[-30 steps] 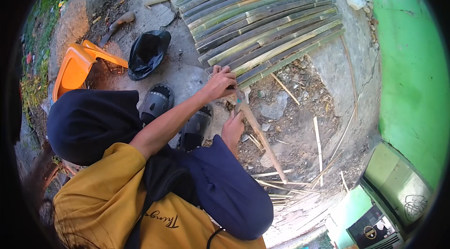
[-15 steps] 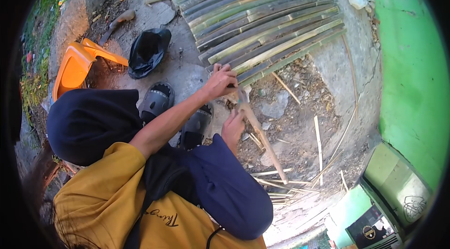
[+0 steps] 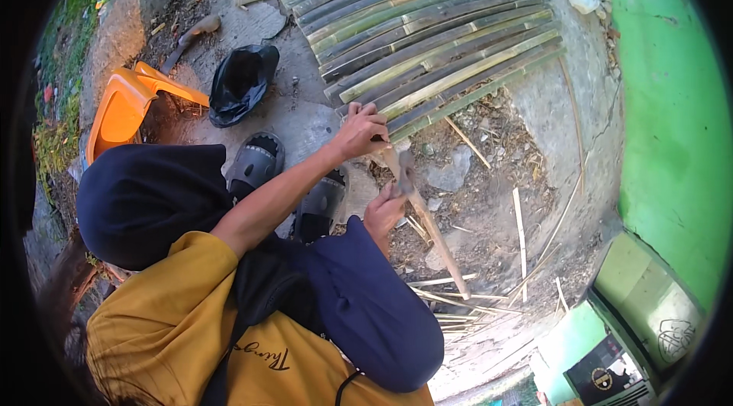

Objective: The person secures a long bamboo strip to a series of bamboo stalks using a small hammer and nails, repeatedly hammering nails at various points along the strip.

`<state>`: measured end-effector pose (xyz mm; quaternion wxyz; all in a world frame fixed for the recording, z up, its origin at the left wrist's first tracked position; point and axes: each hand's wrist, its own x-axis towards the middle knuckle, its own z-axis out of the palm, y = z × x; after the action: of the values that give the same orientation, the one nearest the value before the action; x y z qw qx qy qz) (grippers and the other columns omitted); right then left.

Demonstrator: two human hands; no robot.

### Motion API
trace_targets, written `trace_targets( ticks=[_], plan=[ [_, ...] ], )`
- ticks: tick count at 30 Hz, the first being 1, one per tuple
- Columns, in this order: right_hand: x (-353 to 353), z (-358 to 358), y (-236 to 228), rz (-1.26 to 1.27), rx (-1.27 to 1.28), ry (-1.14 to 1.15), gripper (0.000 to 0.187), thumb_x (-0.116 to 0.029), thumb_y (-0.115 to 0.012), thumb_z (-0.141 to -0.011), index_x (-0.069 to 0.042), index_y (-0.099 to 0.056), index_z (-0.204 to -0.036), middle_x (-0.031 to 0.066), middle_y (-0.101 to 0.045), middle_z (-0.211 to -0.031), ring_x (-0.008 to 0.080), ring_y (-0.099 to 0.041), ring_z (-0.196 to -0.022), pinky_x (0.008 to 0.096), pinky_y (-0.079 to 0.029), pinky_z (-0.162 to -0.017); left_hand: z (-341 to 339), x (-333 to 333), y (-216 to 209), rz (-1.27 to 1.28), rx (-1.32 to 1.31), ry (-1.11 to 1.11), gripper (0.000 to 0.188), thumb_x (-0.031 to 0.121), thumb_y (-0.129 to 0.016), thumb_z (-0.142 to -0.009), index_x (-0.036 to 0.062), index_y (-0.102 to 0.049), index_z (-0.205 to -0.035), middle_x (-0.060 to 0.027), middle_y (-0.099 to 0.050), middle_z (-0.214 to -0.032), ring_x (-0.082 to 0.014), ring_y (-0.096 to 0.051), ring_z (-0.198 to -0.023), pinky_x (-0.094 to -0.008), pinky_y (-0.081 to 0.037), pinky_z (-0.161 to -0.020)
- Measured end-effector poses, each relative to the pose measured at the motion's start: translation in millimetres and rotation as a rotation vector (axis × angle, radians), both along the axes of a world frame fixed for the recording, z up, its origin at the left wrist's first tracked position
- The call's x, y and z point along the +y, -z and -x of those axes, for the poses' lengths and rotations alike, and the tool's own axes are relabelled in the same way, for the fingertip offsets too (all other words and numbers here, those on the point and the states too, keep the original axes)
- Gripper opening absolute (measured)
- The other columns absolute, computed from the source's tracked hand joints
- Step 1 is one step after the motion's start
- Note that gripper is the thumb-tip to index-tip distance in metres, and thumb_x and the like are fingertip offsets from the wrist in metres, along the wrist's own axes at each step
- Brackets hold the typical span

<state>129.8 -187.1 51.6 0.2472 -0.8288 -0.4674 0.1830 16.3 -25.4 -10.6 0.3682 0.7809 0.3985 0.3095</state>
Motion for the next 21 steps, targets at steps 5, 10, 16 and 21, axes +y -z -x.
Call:
trace_targets(
  ticks=[5,10,16,21],
  plan=[
    [-2.4,-3.7,-6.3,0.041,0.018,-0.059,0.033,-0.024,-0.056,-0.106,0.004,-0.055,-0.123,0.0348,-0.068,-0.093,0.0544,-0.067,-0.088,0.0600,-0.051,-0.070,-1.2,-9.3,2.0,0.011,0.004,0.006,0.016,0.027,-0.085,-0.068,0.0183,-0.073,-0.073,0.0049,-0.059,-0.081,-0.0214,-0.051,-0.096,-0.0448,-0.029,-0.088],
    [1.8,2.4,-3.8,0.263,-0.086,-0.075,0.033,-0.025,-0.055,-0.107,0.004,-0.056,-0.121,0.0341,-0.067,-0.090,0.0539,-0.066,-0.084,0.0566,-0.049,-0.066,2.3,-6.1,3.9,-0.028,0.122,0.020,0.019,0.032,-0.086,-0.071,0.0183,-0.073,-0.073,0.0057,-0.059,-0.080,-0.0204,-0.052,-0.096,-0.0443,-0.029,-0.088],
    [10.5,-6.0,-29.6,-0.063,0.073,0.063,0.032,-0.025,-0.056,-0.107,0.005,-0.056,-0.119,0.0302,-0.069,-0.088,0.0510,-0.068,-0.081,0.0537,-0.051,-0.066,1.8,-5.8,-2.1,0.011,0.035,0.024,0.020,0.033,-0.087,-0.071,0.0187,-0.074,-0.075,0.0052,-0.059,-0.082,-0.0210,-0.051,-0.096,-0.0439,-0.029,-0.088],
    [32.7,-45.3,-11.0,-0.202,0.106,0.166,0.028,-0.022,-0.058,-0.106,0.004,-0.060,-0.116,0.0247,-0.070,-0.091,0.0414,-0.071,-0.081,0.0473,-0.052,-0.071,9.0,0.4,-9.6,0.038,0.087,0.066,0.022,0.034,-0.087,-0.070,0.0192,-0.076,-0.083,0.0035,-0.062,-0.086,-0.0208,-0.052,-0.099,-0.0436,-0.031,-0.090]
  ],
)
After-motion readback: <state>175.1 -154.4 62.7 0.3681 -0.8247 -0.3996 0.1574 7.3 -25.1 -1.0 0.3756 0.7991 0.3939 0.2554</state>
